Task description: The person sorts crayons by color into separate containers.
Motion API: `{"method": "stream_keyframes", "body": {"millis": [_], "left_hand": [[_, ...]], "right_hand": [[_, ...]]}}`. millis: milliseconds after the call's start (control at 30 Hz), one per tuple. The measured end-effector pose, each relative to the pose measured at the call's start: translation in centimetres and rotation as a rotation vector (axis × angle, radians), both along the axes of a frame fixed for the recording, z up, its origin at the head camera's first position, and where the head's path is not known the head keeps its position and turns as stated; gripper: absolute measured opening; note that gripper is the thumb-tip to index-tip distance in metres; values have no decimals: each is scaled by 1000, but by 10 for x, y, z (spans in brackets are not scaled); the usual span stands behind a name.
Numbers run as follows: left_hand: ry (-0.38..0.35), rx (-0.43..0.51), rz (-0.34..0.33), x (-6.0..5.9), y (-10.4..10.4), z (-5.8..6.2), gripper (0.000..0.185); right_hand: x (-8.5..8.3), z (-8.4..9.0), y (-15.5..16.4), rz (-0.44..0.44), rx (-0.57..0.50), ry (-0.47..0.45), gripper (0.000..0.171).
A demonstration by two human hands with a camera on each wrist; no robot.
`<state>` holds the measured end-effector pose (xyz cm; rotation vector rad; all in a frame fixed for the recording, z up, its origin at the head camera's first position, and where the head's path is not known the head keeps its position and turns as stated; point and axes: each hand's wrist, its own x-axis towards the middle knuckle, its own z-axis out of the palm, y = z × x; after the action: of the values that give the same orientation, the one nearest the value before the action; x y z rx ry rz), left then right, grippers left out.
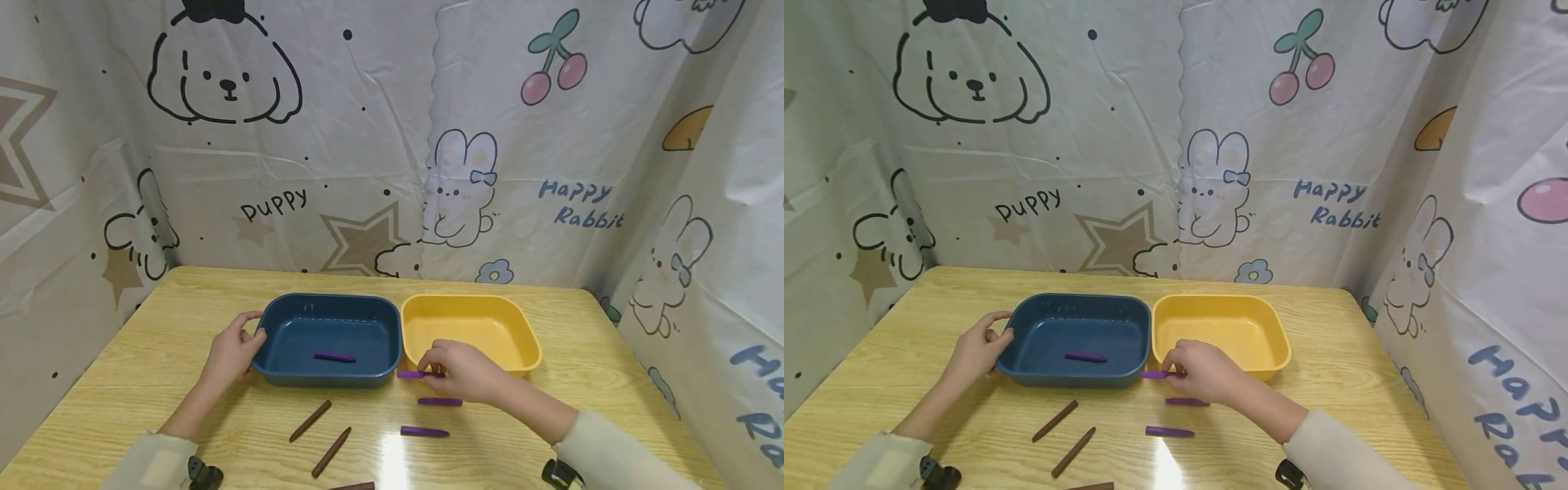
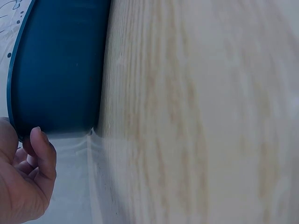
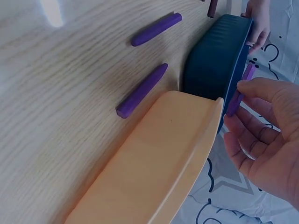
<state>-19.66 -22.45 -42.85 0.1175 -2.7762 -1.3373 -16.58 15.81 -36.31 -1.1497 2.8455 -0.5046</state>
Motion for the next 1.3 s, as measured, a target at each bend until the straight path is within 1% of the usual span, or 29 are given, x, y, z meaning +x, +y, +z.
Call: {"method": "stream_keyframes", "body": {"millis": [100, 200, 400, 600, 733, 933, 1167, 1300], "left_hand": [[0, 1, 3, -1, 0, 0, 42], [2, 1, 0, -1, 0, -1, 43], [-3, 5, -5, -1, -1, -2, 43], [-4, 8, -4, -1, 0, -1, 43], [-4, 6, -4, -1, 0, 0, 43], [-3, 6, -6, 0, -1, 0, 43], [9, 1, -13, -1, -1, -1, 43], [7, 0, -13, 0, -2, -1, 43]], "right_hand": [[-5, 0, -5, 18, 4, 25, 8], [-10, 2, -11, 25, 6, 30, 7], [-16, 7, -22, 4, 17, 15, 8], [-20, 8, -29, 7, 24, 42, 7], [-24, 9, -34, -2, 27, 40, 6], [-31, 11, -42, 15, 32, 49, 9], [-39, 10, -51, -21, 29, 13, 12], [-46, 8, -58, -27, 34, -7, 13]]}}
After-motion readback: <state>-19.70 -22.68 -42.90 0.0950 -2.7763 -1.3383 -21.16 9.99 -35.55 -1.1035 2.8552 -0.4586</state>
